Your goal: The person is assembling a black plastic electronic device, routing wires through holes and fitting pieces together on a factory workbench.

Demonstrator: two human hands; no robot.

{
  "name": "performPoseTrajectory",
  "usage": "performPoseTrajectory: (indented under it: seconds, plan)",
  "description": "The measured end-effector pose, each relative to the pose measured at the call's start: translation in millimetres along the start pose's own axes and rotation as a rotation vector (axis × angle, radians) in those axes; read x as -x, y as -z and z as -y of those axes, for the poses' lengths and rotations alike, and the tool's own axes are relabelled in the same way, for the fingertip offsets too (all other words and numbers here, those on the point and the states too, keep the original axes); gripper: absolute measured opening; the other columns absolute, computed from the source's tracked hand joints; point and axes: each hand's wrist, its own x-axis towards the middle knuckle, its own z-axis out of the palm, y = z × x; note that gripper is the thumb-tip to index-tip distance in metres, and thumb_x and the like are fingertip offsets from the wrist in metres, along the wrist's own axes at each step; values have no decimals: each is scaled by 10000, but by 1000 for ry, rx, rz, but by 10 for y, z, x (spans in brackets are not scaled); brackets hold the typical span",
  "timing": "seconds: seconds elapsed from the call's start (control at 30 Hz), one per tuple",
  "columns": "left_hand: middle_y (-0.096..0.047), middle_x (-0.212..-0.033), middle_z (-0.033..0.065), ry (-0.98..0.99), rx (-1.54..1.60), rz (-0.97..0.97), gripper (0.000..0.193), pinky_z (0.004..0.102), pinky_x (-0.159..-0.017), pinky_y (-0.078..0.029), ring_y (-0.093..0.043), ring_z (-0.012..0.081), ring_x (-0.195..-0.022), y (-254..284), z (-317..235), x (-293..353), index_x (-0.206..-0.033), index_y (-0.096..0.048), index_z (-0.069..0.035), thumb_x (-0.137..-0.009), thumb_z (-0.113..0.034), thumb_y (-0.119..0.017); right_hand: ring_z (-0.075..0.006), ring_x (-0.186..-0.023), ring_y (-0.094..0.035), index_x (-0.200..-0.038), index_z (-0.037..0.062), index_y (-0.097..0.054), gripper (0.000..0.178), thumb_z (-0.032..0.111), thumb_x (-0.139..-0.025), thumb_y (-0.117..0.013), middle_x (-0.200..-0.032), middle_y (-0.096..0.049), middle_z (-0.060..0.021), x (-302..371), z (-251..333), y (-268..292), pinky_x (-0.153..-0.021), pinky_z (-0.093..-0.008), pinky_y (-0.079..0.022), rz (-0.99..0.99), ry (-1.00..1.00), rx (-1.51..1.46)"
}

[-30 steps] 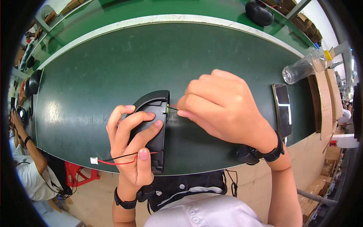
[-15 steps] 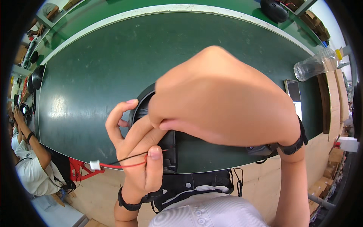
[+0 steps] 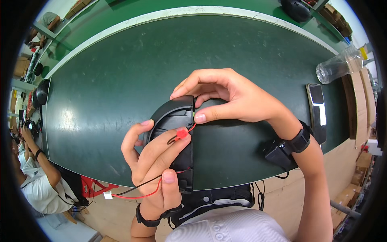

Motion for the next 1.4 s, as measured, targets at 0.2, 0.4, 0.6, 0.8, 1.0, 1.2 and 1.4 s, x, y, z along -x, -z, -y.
performPoseTrajectory:
  seconds: [0.2,0.4,0.6,0.8,1.0,1.2,1.4]
  plan:
    - [-681,-1066,62,-5,-7,-1,453,383,-916,-321,-414,326,-1171,4,0,21,-1005,-725,-6,-888,-267,-374,-159,-949,-627,-1100,26,-630,310,130,-826,-729,-1104,-645,-94,50,-49,-55,-810,-281,-500,-62,51,49]
    - [-664,-1119,66,32,-48,11,480,388,-917,-318,-411,314,-1177,-1,-60,33,-1039,-712,15,-909,-290,-365,-187,-1133,-568,-1142,37,-601,338,46,-823,-710,-1242,-586,-102,66,-54,-85,-890,-301,-473,-46,20,40]
    - [-631,-1194,83,68,-66,15,505,364,-939,-314,-410,311,-1190,-13,-80,46,-1119,-675,29,-925,-306,-350,-160,-922,-622,-1144,52,-641,352,117,-810,-730,-1085,-662,-82,73,-124,-133,-791,-300,-508,-124,214,247]
    - [-638,-1164,114,73,-33,-51,488,397,-980,-337,-429,333,-1195,-74,-93,45,-1114,-670,41,-932,-284,-355,-183,-971,-623,-1184,63,-641,366,85,-825,-706,-1112,-660,-97,106,-119,-92,-877,-332,-508,-122,199,243]
    - [-653,-1090,144,106,100,-137,439,436,-985,-362,-474,355,-1149,-54,-45,1,-1027,-687,40,-917,-228,-357,-268,-1235,-517,-1286,-32,-535,447,105,-877,-654,-1306,-555,-181,76,-67,-80,-1058,-394,-412,-66,-16,-117]
    - [-664,-1035,166,134,405,-294,412,456,-987,-369,-503,357,-1101,58,119,20,-998,-683,43,-911,-196,-359,-239,-1159,-568,-1315,-43,-490,511,319,-957,-538,-1257,-582,-198,31,-9,-157,-1006,-363,-429,-141,-62,-86]
    - [-666,-1011,162,149,143,-580,415,466,-981,-378,-509,362,-1097,766,372,150,-984,-688,41,-901,-193,-355,-200,-1011,-622,-1232,-11,-534,385,260,-959,-539,-1177,-609,-140,-745,314,-286,-889,-338,-481,-81,31,182]
